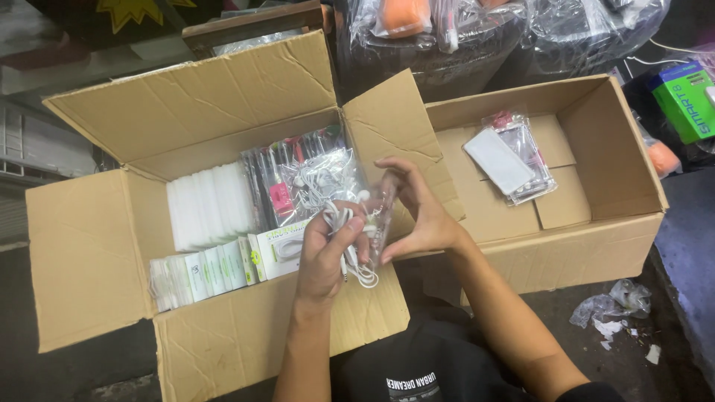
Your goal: Sorting through small electronics accessories such as earphones and phone cases in cardboard boxes.
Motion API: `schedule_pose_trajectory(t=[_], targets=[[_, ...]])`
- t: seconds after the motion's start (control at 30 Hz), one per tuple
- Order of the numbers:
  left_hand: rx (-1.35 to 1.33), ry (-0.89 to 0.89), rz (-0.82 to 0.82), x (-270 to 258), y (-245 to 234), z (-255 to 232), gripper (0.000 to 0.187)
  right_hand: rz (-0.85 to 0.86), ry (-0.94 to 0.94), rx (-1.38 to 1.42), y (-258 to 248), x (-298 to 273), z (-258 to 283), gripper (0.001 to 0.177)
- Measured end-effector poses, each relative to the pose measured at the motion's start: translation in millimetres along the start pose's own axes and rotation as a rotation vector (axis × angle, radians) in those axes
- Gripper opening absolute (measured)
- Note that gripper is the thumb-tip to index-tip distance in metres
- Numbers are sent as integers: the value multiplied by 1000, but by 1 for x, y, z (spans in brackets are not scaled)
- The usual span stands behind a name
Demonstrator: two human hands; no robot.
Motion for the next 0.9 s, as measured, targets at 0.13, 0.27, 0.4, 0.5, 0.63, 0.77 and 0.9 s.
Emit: schedule_pose_trajectory(t=[0.13,0.27,0.4,0.5,0.63,0.77,0.9], targets=[[242,55,-14,4,0,-18,12,-86,68,77,-18,3,-8,96],[502,122,-158,6,-13,-21,21,-181,176,122,-44,13,-3,44],[464,89,-336,4,-30,-20,30,-163,207,42,-59,23,20,37],[431,123,-289,8,-40,-20,41,-120,221,-42,-67,24,24,38],[565,111,-155,11,-49,-4,58,-93,205,-76,-68,27,31,36],[743,33,-54,15,-28,-3,62,-107,222,-165,-77,24,34,32],[1011,-205,-145,27,-1,-10,48,-123,230,-218,-82,22,40,32]])
Point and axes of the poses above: each hand's wrist, its own x-axis towards the middle knuckle, its own y-axis out of the palm, z = x × y, the point moved 4 cm from there along x, towards the middle knuckle
